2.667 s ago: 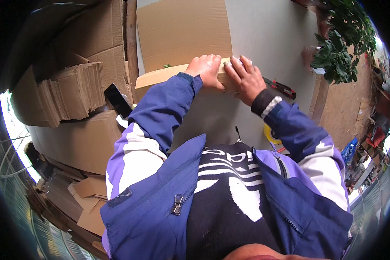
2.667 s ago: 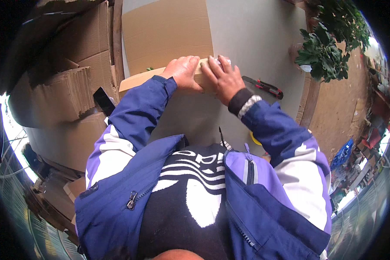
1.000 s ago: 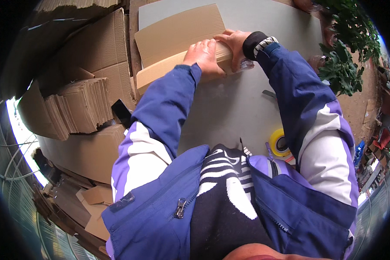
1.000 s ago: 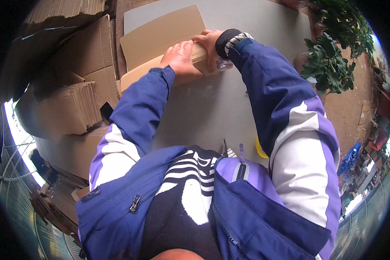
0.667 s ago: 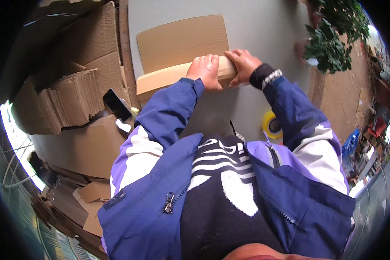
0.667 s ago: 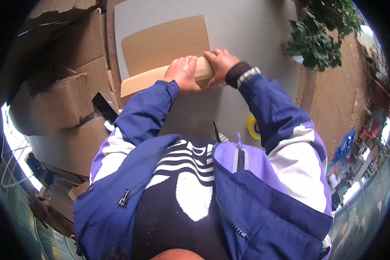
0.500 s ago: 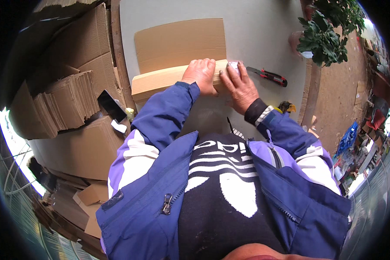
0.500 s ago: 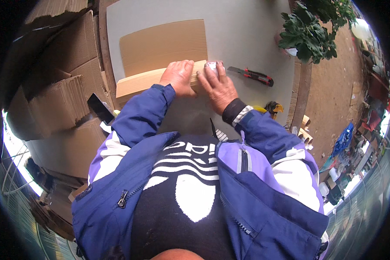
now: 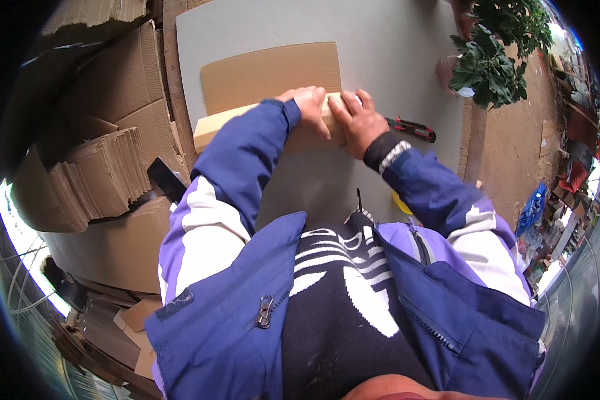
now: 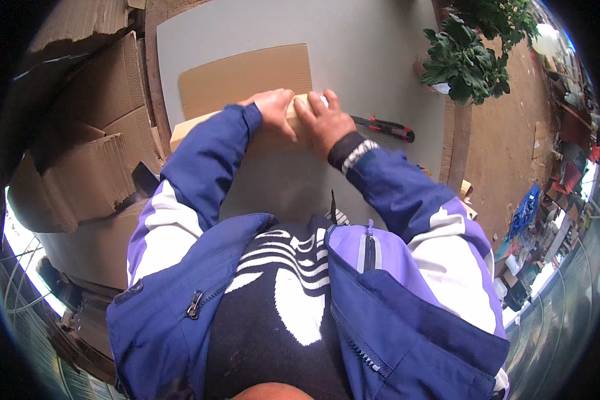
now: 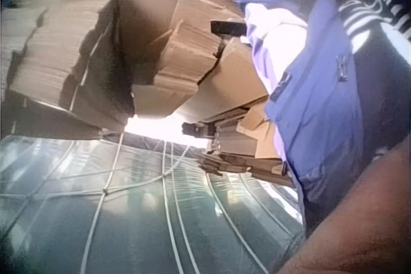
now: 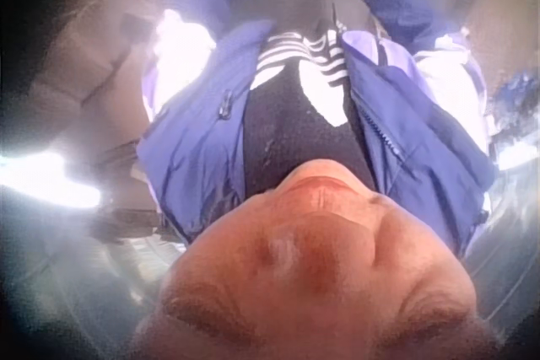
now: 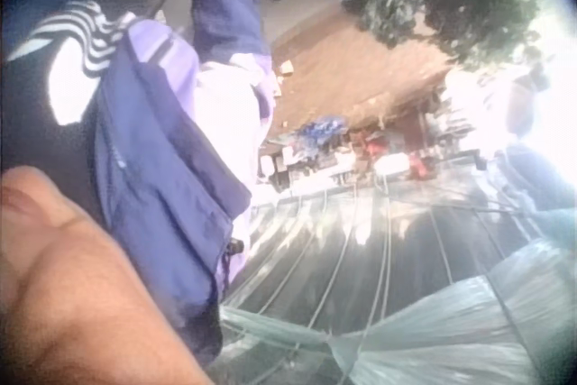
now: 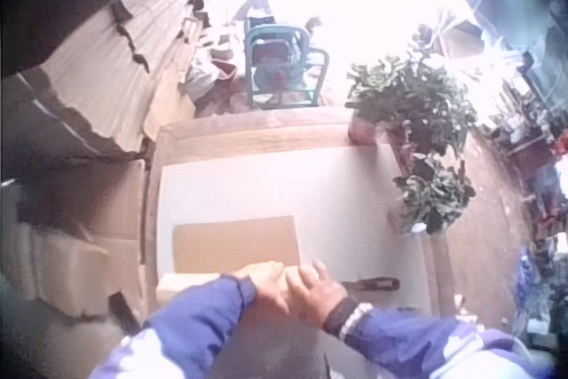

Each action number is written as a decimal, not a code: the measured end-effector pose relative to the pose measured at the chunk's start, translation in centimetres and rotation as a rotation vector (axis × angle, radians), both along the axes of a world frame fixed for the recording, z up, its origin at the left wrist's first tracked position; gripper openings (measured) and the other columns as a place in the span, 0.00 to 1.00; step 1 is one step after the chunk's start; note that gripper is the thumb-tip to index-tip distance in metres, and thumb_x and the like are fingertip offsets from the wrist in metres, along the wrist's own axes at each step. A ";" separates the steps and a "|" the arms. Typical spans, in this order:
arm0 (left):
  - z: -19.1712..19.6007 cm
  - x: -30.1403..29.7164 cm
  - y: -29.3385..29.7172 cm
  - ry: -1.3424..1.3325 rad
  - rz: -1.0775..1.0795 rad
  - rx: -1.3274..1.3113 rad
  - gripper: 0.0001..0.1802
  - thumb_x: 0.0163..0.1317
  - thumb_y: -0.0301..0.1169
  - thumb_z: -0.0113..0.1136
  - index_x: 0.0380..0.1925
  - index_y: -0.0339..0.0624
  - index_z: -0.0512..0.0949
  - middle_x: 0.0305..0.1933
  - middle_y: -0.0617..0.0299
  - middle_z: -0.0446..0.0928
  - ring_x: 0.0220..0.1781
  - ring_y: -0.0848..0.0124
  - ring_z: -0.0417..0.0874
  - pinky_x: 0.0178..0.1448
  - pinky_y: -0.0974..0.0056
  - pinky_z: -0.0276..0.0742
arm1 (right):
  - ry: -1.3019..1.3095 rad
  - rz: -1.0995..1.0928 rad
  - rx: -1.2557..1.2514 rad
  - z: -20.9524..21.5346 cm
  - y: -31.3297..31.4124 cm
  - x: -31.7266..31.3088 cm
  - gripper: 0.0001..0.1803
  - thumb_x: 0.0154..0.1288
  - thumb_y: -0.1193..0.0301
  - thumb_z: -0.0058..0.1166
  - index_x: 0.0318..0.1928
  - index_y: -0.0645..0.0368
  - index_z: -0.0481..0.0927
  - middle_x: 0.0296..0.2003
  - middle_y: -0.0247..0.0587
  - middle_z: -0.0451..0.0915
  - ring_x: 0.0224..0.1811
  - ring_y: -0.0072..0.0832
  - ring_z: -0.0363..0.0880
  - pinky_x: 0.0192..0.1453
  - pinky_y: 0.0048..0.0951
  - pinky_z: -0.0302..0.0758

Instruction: The person rolls flat cardboard sheets into cylindrical tubes and secures them with clear packing tape. They repeatedly wrap tape around each tube, cut the tape, and place the finished tubes aside. The person also uses a utility knife to trim excess tape from the tube ends.

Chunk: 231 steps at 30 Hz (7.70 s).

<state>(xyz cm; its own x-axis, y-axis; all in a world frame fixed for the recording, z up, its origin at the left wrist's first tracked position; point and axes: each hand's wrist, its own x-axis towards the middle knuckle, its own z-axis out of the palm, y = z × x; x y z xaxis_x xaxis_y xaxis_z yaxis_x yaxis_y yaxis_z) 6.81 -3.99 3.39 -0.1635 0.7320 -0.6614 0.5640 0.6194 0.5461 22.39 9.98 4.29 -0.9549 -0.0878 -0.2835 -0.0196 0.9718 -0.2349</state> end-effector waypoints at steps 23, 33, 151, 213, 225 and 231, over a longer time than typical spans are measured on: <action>0.4 4.4 -1.4 0.185 -0.016 0.223 0.56 0.31 0.48 0.85 0.60 0.31 0.69 0.58 0.42 0.75 0.64 0.46 0.76 0.68 0.51 0.72 | -0.392 -0.225 -0.069 -7.0 5.2 -9.2 0.26 0.49 0.57 0.76 0.47 0.54 0.83 0.51 0.46 0.84 0.56 0.45 0.83 0.57 0.44 0.81; 0.4 3.2 -0.6 0.182 -0.014 0.154 0.45 0.33 0.49 0.83 0.50 0.33 0.76 0.51 0.44 0.81 0.58 0.49 0.82 0.63 0.53 0.79 | -0.280 -0.317 -0.507 -3.5 6.2 -7.8 0.24 0.61 0.59 0.66 0.53 0.61 0.82 0.48 0.51 0.86 0.52 0.47 0.84 0.57 0.42 0.80; -4.0 -2.4 0.9 0.447 0.575 0.448 0.04 0.59 0.33 0.68 0.35 0.51 0.88 0.38 0.63 0.80 0.48 0.60 0.82 0.51 0.57 0.80 | 0.434 0.037 -0.010 -3.4 1.4 -3.2 0.42 0.49 0.64 0.70 0.68 0.41 0.69 0.67 0.37 0.67 0.73 0.50 0.62 0.62 0.41 0.82; -1.3 22.6 -6.0 0.798 0.249 0.649 0.31 0.49 0.38 0.74 0.58 0.54 0.80 0.60 0.69 0.75 0.63 0.60 0.72 0.64 0.52 0.73 | 0.208 -0.650 -0.840 8.5 2.1 17.5 0.42 0.51 0.66 0.66 0.71 0.55 0.70 0.51 0.47 0.79 0.52 0.38 0.81 0.59 0.32 0.78; -4.6 21.9 -5.9 0.754 0.262 0.823 0.28 0.52 0.33 0.69 0.56 0.45 0.78 0.61 0.61 0.75 0.61 0.57 0.76 0.66 0.55 0.78 | -0.135 -0.462 -0.015 12.0 -3.0 8.7 0.30 0.58 0.59 0.57 0.65 0.39 0.78 0.56 0.51 0.78 0.56 0.48 0.83 0.61 0.43 0.80; -4.1 22.5 -5.7 0.722 0.314 0.823 0.21 0.58 0.30 0.60 0.54 0.45 0.78 0.67 0.55 0.70 0.62 0.58 0.75 0.67 0.56 0.75 | -0.302 -0.417 0.037 12.3 -3.4 6.5 0.28 0.60 0.61 0.55 0.63 0.42 0.78 0.58 0.53 0.78 0.57 0.49 0.83 0.63 0.43 0.79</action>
<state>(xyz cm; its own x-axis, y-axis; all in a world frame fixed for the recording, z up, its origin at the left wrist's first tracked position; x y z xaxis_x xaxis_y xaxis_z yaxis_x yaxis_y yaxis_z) 29.33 -9.68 -0.76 -0.5638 0.7597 0.3239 0.7948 0.3926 0.4627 28.87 6.59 16.55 -0.7815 0.2980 -0.5481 0.4347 0.8903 -0.1357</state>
